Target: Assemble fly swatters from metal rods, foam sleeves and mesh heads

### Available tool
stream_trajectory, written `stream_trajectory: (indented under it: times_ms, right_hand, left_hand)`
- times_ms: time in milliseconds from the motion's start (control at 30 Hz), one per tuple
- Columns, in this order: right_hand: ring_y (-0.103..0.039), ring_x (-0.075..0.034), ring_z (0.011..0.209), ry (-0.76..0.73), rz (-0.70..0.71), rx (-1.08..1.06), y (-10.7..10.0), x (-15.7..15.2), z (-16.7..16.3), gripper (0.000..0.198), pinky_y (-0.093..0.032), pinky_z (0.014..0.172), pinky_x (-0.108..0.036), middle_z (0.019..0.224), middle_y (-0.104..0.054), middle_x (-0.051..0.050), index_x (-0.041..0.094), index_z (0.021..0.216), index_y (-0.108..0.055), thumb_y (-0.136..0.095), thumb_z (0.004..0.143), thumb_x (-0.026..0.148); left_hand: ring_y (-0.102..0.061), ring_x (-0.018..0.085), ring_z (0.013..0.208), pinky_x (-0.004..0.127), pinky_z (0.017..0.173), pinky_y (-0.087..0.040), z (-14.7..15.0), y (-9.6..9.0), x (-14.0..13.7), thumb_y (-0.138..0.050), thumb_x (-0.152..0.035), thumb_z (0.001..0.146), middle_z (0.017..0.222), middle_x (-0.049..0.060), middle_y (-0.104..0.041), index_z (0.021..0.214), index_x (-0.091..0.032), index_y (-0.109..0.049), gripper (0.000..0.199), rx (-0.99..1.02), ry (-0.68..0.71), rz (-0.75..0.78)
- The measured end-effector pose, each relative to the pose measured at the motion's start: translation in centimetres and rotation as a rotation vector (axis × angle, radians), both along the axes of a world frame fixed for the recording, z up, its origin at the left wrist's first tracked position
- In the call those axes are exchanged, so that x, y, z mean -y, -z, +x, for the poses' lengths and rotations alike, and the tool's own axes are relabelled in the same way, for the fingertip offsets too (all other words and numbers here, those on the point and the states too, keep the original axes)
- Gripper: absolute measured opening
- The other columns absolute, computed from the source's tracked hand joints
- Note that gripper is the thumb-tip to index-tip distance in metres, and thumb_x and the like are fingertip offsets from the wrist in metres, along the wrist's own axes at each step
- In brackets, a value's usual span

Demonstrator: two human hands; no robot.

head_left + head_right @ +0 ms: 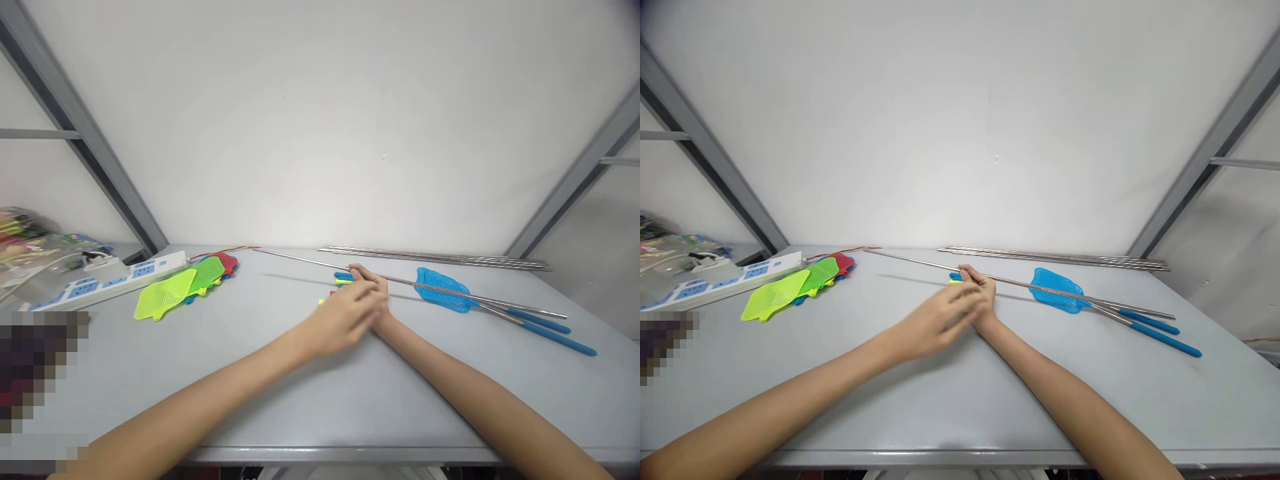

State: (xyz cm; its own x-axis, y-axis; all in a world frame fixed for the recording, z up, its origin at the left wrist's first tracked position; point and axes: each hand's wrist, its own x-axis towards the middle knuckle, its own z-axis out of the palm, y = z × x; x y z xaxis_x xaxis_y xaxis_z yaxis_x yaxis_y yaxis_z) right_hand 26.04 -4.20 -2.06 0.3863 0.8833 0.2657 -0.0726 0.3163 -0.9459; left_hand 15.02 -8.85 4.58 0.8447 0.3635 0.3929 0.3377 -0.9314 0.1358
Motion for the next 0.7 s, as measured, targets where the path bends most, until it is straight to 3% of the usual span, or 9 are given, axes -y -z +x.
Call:
stream_trajectory:
  times_ms: [133, 267, 467, 600, 700]
  right_hand:
    - [-0.042, -0.006, 0.035, -0.059, 0.008, -0.063, 0.0, 0.2, 0.4, 0.032, -0.036, 0.036, -0.019, 0.046, -0.051, 0.002, 0.014, 0.086, -0.062, -0.054, 0.066, 0.038]
    - [-0.041, -0.005, 0.034, -0.073, 0.006, -0.068, -0.3, 0.6, 0.9, 0.031, -0.034, 0.035, -0.019, 0.046, -0.051, 0.002, 0.013, 0.085, -0.063, -0.056, 0.066, 0.037]
    - [-0.040, -0.006, 0.035, -0.123, 0.021, 0.004, -1.4, 2.4, 1.0, 0.028, -0.035, 0.036, -0.019, 0.046, -0.050, 0.002, 0.015, 0.082, -0.065, -0.055, 0.066, 0.036]
    - [-0.042, -0.007, 0.038, -0.151, 0.001, 0.059, -1.6, 3.9, 0.9, 0.027, -0.037, 0.035, -0.019, 0.047, -0.051, 0.001, 0.016, 0.082, -0.066, -0.054, 0.067, 0.036]
    - [-0.042, -0.007, 0.038, -0.129, 0.000, 0.116, -1.5, 4.7, 0.8, 0.024, -0.036, 0.035, -0.019, 0.050, -0.053, 0.001, 0.018, 0.082, -0.066, -0.053, 0.068, 0.033]
  left_hand:
    - [-0.030, 0.017, 0.115, 0.034, 0.096, -0.028, -4.9, 2.3, -4.2, -0.027, -0.024, 0.084, 0.124, 0.006, -0.033, 0.121, -0.022, -0.029, 0.038, 0.156, -0.360, 0.013]
    - [-0.027, 0.020, 0.116, 0.037, 0.096, -0.024, -7.0, 2.8, -6.6, -0.032, -0.030, 0.082, 0.124, 0.008, -0.033, 0.121, -0.019, -0.030, 0.040, 0.193, -0.562, 0.159]
    - [-0.030, 0.019, 0.114, 0.040, 0.097, -0.016, -6.6, 3.0, -6.3, -0.029, -0.029, 0.083, 0.120, 0.008, -0.040, 0.115, -0.020, -0.037, 0.034, 0.150, -0.589, 0.228]
    - [-0.036, 0.020, 0.108, 0.039, 0.089, -0.020, -5.8, 3.3, -5.1, -0.031, -0.032, 0.083, 0.117, 0.007, -0.043, 0.112, -0.022, -0.040, 0.032, 0.164, -0.586, 0.213]
    - [-0.044, 0.019, 0.093, 0.036, 0.079, -0.025, -5.5, 3.5, -4.6, -0.034, -0.038, 0.081, 0.100, 0.005, -0.054, 0.099, -0.023, -0.048, 0.027, 0.142, -0.556, 0.140]
